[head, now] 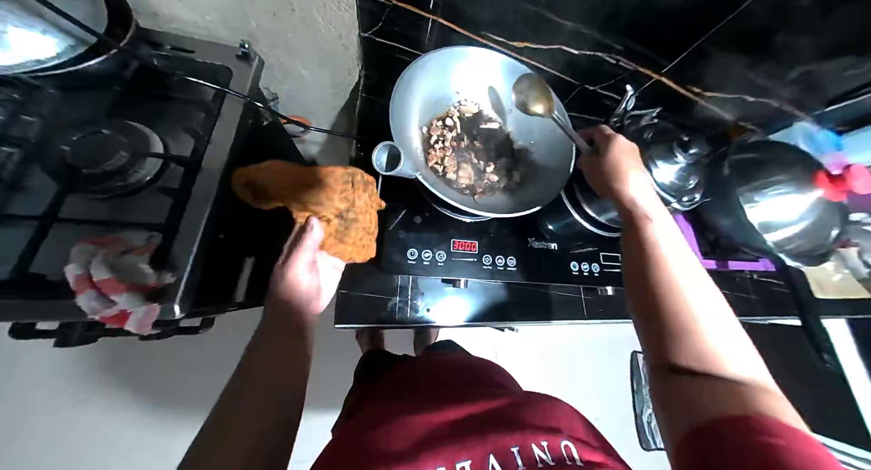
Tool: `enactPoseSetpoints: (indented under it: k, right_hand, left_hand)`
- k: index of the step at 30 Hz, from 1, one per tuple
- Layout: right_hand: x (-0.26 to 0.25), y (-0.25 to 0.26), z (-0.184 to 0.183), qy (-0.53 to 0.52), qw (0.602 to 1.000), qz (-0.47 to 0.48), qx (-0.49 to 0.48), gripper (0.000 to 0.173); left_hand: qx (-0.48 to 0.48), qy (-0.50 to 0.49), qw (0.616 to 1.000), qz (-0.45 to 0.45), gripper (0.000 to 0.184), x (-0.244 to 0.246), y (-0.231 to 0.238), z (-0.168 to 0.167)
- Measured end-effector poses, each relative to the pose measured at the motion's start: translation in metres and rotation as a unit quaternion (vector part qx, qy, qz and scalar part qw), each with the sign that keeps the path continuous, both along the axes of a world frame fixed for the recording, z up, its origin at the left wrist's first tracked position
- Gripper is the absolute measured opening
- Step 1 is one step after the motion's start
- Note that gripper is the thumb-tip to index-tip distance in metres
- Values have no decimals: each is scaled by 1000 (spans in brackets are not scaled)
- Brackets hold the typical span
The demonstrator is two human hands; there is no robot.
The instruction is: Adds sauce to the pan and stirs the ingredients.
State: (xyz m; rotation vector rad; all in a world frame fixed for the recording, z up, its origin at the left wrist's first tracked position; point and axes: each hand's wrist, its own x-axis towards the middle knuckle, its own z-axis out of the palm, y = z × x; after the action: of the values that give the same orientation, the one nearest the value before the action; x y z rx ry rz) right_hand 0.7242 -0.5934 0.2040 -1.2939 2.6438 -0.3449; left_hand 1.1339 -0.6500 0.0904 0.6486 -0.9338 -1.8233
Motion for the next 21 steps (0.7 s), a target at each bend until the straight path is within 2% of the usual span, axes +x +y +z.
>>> enactPoseSetpoints:
  k: [2, 4, 6, 8, 10, 12, 14, 19, 21]
  right_hand:
    - [-21, -33, -12, -2, 1000, 12, 5, 41]
    - [-33, -57, -27, -51, 998, 45, -2, 41]
    - [-30, -67, -38, -102, 990, 95, 4, 36]
    - [-15, -64, -42, -102, 984, 146, 17, 34]
    - [2, -47, -38, -42, 980, 186, 54, 36]
    - [17, -19, -28, 22, 974, 211, 80, 35]
    - [22, 16, -19, 72, 970, 226, 54, 34]
    - [26, 106, 26, 136, 972, 190, 36, 34]
    - [35, 133, 30, 142, 971, 185, 44, 35]
  left_hand:
    - [-42, 8, 999, -18, 41, -24, -11, 11]
    - [-82, -32, 996, -19, 56, -49, -20, 22]
    - [-139, -52, 989, -23, 60, -71, -29, 27]
    - [-185, -59, 981, -13, 59, -88, -35, 26]
    - [-210, -61, 976, 21, 59, -101, -38, 24]
    - [-221, -75, 971, 58, 74, -108, -38, 20]
    - [-232, -121, 961, 91, 91, -109, -41, 15]
    - [-252, -192, 939, 135, 105, -107, -53, 7]
    - [-247, -228, 930, 153, 107, -109, -55, 9]
